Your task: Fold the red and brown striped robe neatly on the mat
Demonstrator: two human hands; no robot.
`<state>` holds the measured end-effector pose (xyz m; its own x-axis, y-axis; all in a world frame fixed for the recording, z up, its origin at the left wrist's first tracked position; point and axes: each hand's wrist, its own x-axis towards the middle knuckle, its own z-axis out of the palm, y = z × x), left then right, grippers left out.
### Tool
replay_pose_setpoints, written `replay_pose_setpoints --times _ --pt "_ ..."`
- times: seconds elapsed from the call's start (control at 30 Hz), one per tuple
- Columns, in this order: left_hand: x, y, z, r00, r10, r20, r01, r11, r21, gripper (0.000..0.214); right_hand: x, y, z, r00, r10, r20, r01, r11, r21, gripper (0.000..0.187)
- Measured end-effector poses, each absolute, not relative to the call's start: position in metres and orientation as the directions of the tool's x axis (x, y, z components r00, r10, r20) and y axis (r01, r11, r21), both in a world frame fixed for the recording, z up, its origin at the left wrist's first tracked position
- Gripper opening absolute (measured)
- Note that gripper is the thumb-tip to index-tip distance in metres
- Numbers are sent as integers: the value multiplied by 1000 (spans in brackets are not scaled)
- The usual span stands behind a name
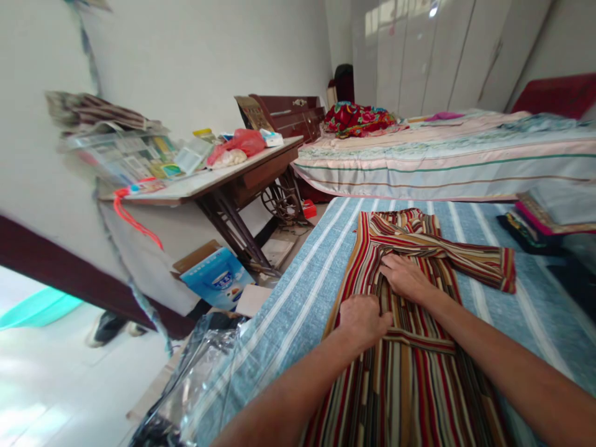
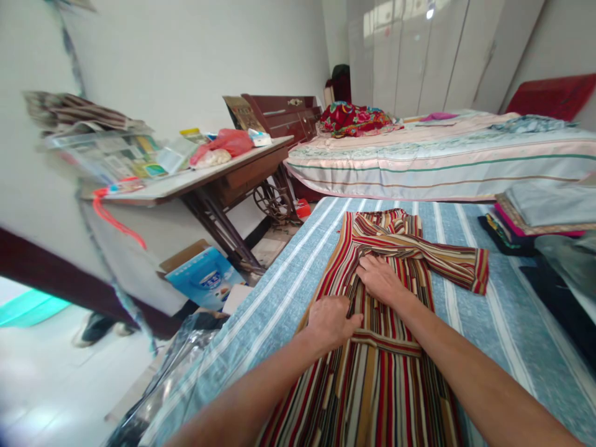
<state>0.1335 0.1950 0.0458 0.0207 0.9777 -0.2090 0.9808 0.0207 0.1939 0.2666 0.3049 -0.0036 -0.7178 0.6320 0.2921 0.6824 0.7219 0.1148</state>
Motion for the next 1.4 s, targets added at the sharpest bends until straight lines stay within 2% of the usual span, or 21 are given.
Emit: replay_pose_setpoints --times 0.13,0.33,0.47,0.67,0.83,1.03,1.23,1.4 --pt "135 200 49 -5 961 -276 979 61 196 31 264 307 -2 -729 634 259 677 724 134 25" --pt "123 203 54 77 976 -206 959 -15 284 27 267 309 7 -722 647 245 685 718 123 27" --pt "124 204 46 126 961 -247 965 -61 255 24 268 307 4 -713 665 224 695 713 97 25" --pt "124 207 48 149 958 -244 950 -70 305 25 264 298 -1 -657 704 269 736 676 31 29" --pt "128 206 54 173 951 -258 961 -105 255 25 255 288 -2 -629 730 268 752 658 -28 24" --pt "125 207 58 186 960 -208 961 -133 241 25 253 281 0 -511 811 285 832 550 -72 28" --pt "131 206 59 205 923 -324 977 -173 126 28 257 280 -3 -467 855 225 860 499 -110 25" --pt "134 204 64 182 930 -320 982 -154 111 29 255 277 -4 -441 874 203 870 472 -139 28"
